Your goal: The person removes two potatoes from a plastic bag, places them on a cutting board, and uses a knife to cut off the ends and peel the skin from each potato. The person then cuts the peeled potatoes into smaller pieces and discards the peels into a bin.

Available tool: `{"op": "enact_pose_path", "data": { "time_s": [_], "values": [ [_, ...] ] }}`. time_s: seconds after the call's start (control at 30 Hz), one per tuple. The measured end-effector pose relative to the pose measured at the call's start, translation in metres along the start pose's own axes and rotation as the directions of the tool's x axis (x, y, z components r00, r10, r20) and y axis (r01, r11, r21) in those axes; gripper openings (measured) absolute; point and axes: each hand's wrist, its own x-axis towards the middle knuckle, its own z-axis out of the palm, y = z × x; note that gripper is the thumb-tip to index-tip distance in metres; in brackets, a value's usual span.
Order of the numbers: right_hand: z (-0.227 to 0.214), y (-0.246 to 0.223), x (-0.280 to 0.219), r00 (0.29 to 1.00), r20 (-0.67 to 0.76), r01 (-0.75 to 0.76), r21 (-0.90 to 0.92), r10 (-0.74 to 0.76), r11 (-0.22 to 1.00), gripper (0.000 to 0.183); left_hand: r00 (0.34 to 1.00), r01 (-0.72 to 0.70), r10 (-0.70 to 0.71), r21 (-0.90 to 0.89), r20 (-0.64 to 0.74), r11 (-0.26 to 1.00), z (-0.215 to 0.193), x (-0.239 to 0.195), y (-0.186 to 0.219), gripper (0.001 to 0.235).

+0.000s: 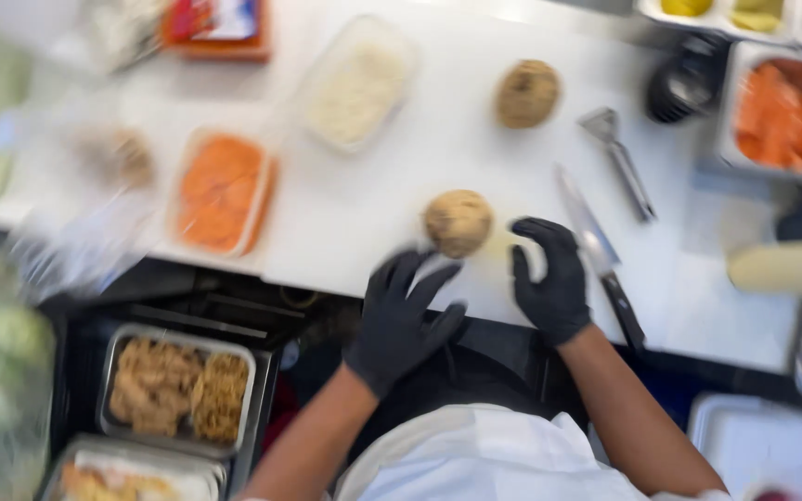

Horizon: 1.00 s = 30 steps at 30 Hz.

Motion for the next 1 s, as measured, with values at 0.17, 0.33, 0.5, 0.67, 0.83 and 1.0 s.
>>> {"op": "enact_pose_path", "data": {
  "time_s": [0.17,0.33,0.5,0.67,0.83,1.0],
  "values": [
    [-0.013,-0.014,0.014,0.987,0.094,-0.122,-0.091,0.131,0.988,0.049,0.862,-0.057,-0.053,0.2,0.504,0.978,0.038,0.116,0.002,0.088],
    [-0.027,0.014,0.005,0.969,0.021,-0.225,-0.318,0.244,0.921,0.056,0.865,0.092,0.057,-0.269,0.498,0.959,0.061,0.129,-0.025,0.083],
    [-0.074,0.041,-0.049,0.689,-0.045,-0.695,-0.323,0.724,0.642,0.069,0.925,0.138,0.14,-0.656,0.353,0.742,0.092,0.109,-0.047,0.092],
    [-0.077,0.037,-0.063,0.596,0.047,-0.741,-0.353,0.802,0.571,0.045,0.959,0.037,0.127,-0.559,0.253,0.829,0.074,0.088,-0.06,0.09],
    [-0.09,-0.015,-0.038,0.432,0.341,-0.843,-0.175,0.835,0.508,0.034,0.977,0.039,0.075,-0.513,0.2,0.858,0.066,0.07,-0.064,0.08],
    [-0.083,-0.067,-0.027,0.541,0.458,-0.688,-0.241,0.705,0.684,0.029,0.991,0.045,0.024,-0.506,0.13,0.862,0.075,0.063,-0.064,0.062]
  ]
}}
